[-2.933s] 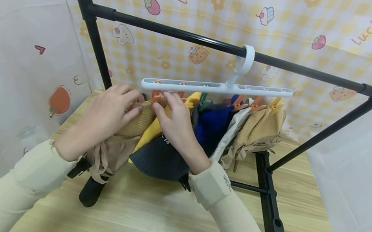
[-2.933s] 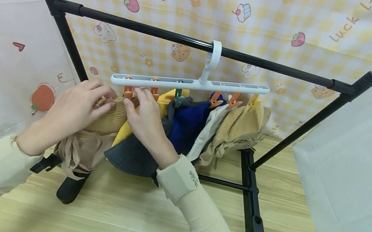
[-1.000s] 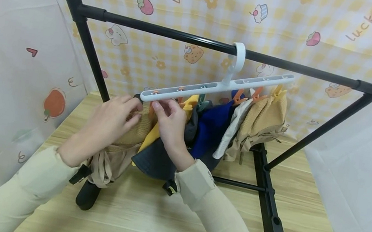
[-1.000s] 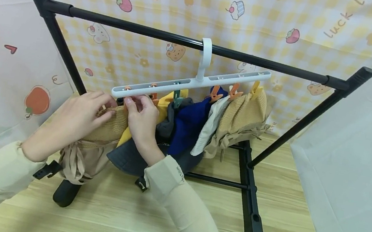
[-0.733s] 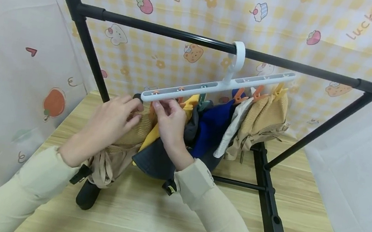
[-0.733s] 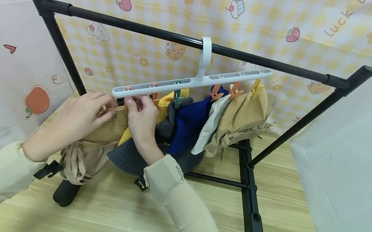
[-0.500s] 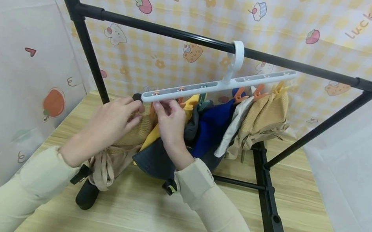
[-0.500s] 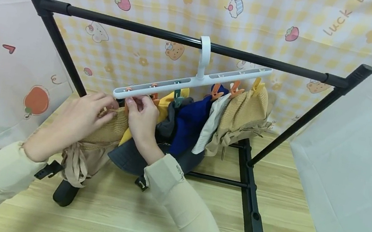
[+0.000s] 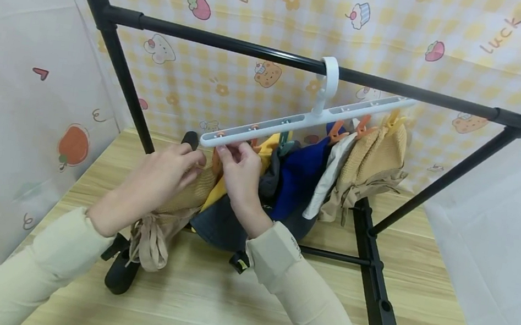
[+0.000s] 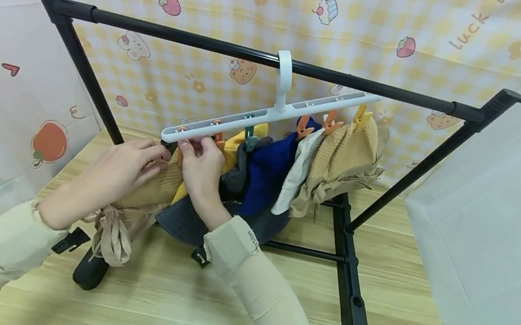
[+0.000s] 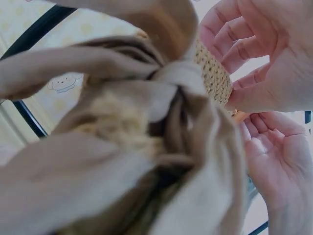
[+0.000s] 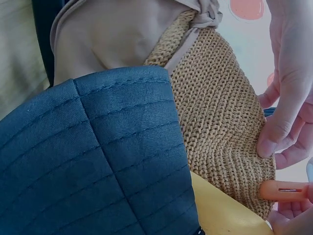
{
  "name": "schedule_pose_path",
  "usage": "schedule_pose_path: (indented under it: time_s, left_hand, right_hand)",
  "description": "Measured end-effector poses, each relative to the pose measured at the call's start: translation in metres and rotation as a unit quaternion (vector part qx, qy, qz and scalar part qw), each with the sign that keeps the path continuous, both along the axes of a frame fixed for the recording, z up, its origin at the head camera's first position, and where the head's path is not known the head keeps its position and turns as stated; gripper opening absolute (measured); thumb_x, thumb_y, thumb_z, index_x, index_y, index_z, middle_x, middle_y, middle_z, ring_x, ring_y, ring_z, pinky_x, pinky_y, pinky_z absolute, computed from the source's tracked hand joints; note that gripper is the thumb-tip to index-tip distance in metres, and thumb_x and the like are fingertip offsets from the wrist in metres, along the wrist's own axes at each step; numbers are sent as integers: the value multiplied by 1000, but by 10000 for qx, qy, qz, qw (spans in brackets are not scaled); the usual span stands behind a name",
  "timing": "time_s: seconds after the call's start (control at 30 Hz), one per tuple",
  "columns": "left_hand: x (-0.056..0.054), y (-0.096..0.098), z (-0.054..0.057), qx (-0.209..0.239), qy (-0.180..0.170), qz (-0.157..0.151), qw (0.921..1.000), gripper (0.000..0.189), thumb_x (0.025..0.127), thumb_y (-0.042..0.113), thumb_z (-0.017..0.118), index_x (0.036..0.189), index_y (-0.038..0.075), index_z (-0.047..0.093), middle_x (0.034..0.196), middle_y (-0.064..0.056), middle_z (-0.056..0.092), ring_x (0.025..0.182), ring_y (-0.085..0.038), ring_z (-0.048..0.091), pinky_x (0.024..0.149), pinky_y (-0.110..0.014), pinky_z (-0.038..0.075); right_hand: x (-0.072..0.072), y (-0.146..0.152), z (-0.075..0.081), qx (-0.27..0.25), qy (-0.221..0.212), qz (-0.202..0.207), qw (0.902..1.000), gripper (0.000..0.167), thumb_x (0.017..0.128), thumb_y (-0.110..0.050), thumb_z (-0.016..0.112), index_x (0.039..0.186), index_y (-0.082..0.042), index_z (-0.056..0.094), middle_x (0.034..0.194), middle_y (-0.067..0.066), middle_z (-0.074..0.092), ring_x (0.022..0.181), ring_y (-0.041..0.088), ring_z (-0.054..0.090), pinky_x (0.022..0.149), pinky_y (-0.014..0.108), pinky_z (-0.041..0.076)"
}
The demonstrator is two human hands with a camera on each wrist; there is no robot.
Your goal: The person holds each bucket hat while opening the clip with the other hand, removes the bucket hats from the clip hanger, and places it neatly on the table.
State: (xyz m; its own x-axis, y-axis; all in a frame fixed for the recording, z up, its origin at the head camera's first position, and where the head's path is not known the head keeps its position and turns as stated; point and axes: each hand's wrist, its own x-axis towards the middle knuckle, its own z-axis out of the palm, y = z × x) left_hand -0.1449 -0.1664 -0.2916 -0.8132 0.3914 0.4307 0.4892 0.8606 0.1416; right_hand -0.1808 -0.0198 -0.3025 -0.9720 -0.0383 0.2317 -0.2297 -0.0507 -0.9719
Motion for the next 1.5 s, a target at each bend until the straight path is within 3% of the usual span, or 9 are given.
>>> schedule_pose_path:
  time_s: [0.23, 0.5, 0.73, 0.9, 1.1, 1.17, 1.5]
  left_hand:
    - [-1, 0, 2, -197, -73, -118, 9997, 6, 86, 8, 64, 91, 11, 63, 76, -4, 54, 62, -19, 50, 46, -29, 39]
    - [-3, -1, 5, -345, -390, -231, 9984, 8, 87, 9, 63, 95, 11, 64, 77, -5, 55, 56, -18, 49, 43, -28, 37]
    - [-2, -6, 1, -440, -737, -301, 9959, 11, 87, 9, 63, 98, 10, 66, 84, -6, 60, 63, -20, 59, 47, -29, 44]
    - [-1, -9, -4, -461, -835, -411, 9946, 11, 87, 7, 63, 96, 11, 66, 83, -4, 60, 61, -17, 57, 48, -28, 43]
    - [3, -13, -14, -355, -1218, -800, 9887, 11, 86, 5, 64, 94, 12, 65, 86, 0, 63, 67, -12, 59, 56, -26, 48]
    - [5, -14, -17, -223, -1156, -888, 9891, 11, 84, 4, 66, 94, 10, 65, 89, -3, 64, 70, -13, 62, 60, -26, 51]
    - [4, -12, -15, 29, -1401, -836, 9866, 9, 87, 8, 64, 92, 8, 56, 82, -2, 63, 71, -13, 58, 60, -29, 48]
  right_hand:
    - [-1, 1, 1, -5, -37, 36, 10000, 20, 91, -5, 57, 108, 3, 62, 111, 14, 65, 94, 12, 60, 85, 26, 51]
    - [-1, 1, 3, 148, -167, 117, 9997, 20, 92, -8, 57, 109, 2, 62, 110, 13, 65, 93, 12, 60, 83, 26, 51]
    - [3, -2, -4, 126, -312, 184, 9993, 20, 92, -8, 57, 109, 0, 63, 109, 11, 66, 92, 12, 60, 84, 26, 51]
    - [6, -4, -9, 153, -320, 200, 9992, 20, 92, -7, 56, 109, 0, 63, 110, 11, 65, 94, 12, 60, 84, 25, 51]
    - [7, -2, -2, -93, -288, 400, 9987, 24, 92, -8, 56, 115, -1, 61, 114, 11, 64, 99, 13, 59, 89, 27, 48]
    - [8, -1, 2, -153, -287, 520, 9981, 26, 93, -8, 55, 117, -2, 60, 116, 11, 63, 100, 13, 58, 91, 28, 47]
    - [5, 11, 12, 119, -260, 690, 9972, 27, 93, -8, 54, 118, 1, 56, 118, 16, 61, 106, 20, 57, 95, 32, 45]
